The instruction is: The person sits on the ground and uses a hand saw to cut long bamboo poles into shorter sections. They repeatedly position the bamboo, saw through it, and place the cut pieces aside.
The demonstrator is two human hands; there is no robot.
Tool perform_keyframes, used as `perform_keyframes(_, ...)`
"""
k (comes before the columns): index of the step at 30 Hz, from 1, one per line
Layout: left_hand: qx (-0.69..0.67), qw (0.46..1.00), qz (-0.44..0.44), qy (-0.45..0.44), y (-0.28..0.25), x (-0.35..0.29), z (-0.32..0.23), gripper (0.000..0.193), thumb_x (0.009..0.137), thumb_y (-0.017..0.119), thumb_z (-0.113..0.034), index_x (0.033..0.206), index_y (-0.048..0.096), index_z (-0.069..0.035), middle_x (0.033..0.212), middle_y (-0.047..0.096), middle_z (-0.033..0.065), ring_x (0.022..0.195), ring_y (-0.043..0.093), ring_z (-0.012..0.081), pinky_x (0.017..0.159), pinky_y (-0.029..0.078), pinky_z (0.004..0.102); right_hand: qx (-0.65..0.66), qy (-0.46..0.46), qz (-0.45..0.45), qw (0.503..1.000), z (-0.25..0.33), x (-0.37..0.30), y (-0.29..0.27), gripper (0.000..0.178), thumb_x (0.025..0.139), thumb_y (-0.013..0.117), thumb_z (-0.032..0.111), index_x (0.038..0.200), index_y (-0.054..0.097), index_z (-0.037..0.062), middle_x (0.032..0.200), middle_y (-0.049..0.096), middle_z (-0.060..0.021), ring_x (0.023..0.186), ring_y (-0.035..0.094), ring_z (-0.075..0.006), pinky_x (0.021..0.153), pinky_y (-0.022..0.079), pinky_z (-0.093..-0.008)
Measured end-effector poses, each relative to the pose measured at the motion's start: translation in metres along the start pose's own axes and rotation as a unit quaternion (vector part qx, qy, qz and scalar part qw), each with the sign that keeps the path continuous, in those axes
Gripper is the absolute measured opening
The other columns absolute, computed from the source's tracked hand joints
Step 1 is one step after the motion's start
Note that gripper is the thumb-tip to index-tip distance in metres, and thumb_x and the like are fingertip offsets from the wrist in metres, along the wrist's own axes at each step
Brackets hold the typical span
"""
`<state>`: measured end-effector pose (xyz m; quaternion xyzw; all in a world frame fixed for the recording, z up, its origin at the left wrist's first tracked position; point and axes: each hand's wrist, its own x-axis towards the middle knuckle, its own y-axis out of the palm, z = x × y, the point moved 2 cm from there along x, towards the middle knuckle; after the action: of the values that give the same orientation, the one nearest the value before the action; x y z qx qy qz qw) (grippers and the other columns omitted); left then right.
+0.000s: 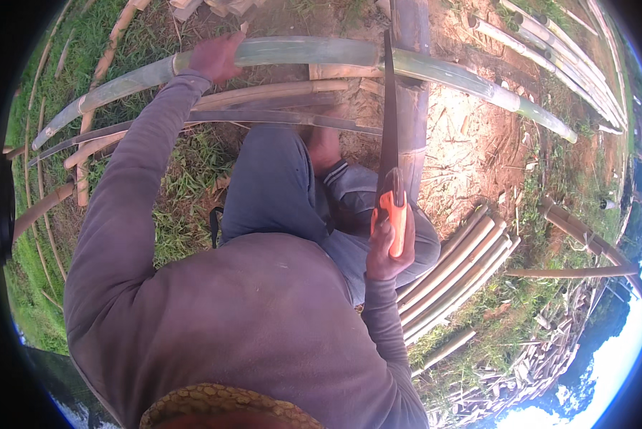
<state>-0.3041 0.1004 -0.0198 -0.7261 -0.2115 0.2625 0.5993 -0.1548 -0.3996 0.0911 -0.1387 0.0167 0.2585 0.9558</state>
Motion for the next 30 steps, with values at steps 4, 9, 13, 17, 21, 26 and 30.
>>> perform_keyframes(4,0.013,0.999,-0.036,0.017,-0.006,0.003,-0.006,0.064,0.078,0.088,-0.035,0.129,0.056,-0.013,0.109,0.070,0.0137,0.104,0.072,0.0367,0.090,0.059,0.0529,0.017,-0.026,-0.004,1.000,0.006,-0.011,0.002,0.058,0.108,0.063,0.027,0.152,0.050,-0.0082,0.138,0.066,-0.0194,0.102,0.069,-0.0178,0.084,0.061,-0.0300)
perform_keyframes(9,-0.014,0.999,0.035,-0.001,-0.014,0.009,-0.019,0.062,0.078,0.088,-0.034,0.127,0.056,-0.013,0.110,0.072,0.0135,0.106,0.073,0.0368,0.091,0.059,0.0526,0.049,-0.045,-0.012,0.998,0.055,0.199,0.109,0.032,0.107,0.063,0.015,0.133,0.067,-0.0036,0.067,0.059,0.0006,0.056,0.053,-0.0049,0.052,0.050,-0.0233)
perform_keyframes(13,0.005,0.999,0.047,-0.024,-0.017,0.010,-0.010,0.067,0.076,0.087,-0.035,0.133,0.057,-0.014,0.122,0.070,0.0149,0.113,0.070,0.0375,0.094,0.056,0.0518,0.076,-0.031,-0.020,0.996,0.044,0.163,0.105,0.035,0.106,0.066,0.015,0.136,0.066,-0.0021,0.099,0.070,-0.0056,0.069,0.060,-0.0055,0.059,0.052,-0.0223)
perform_keyframes(17,0.007,0.999,0.035,-0.022,-0.016,0.000,-0.010,0.066,0.076,0.088,-0.035,0.130,0.058,-0.014,0.117,0.071,0.0143,0.109,0.071,0.0373,0.092,0.058,0.0521,0.007,-0.014,-0.006,1.000,-0.008,0.017,0.012,0.056,0.108,0.064,0.027,0.151,0.051,-0.0066,0.127,0.069,-0.0155,0.080,0.067,-0.0108,0.072,0.060,-0.0248)
perform_keyframes(21,0.003,1.000,-0.018,0.023,-0.004,0.009,-0.002,0.061,0.077,0.088,-0.034,0.126,0.058,-0.012,0.110,0.073,0.0138,0.102,0.074,0.0373,0.087,0.060,0.0534,0.060,-0.014,-0.003,0.998,0.000,-0.021,0.002,0.067,0.106,0.067,0.034,0.154,0.046,-0.0078,0.138,0.064,-0.0208,0.100,0.071,-0.0227,0.092,0.063,-0.0376)
perform_keyframes(26,0.005,0.998,0.068,-0.012,-0.014,0.016,-0.013,0.072,0.075,0.089,-0.039,0.134,0.056,-0.014,0.120,0.071,0.0142,0.111,0.071,0.0384,0.094,0.056,0.0543,0.043,-0.063,-0.011,0.997,0.037,0.183,0.103,0.032,0.106,0.066,0.016,0.133,0.067,-0.0024,0.090,0.068,-0.0017,0.068,0.060,-0.0057,0.061,0.052,-0.0222)
perform_keyframes(30,0.010,0.997,0.073,-0.006,-0.018,0.009,-0.011,0.072,0.077,0.089,-0.038,0.137,0.056,-0.013,0.115,0.073,0.0141,0.107,0.073,0.0378,0.092,0.058,0.0540,0.060,-0.066,-0.018,0.996,0.028,0.178,0.104,0.032,0.106,0.065,0.013,0.134,0.067,-0.0026,0.101,0.071,-0.0049,0.077,0.063,-0.0070,0.063,0.054,-0.0230)
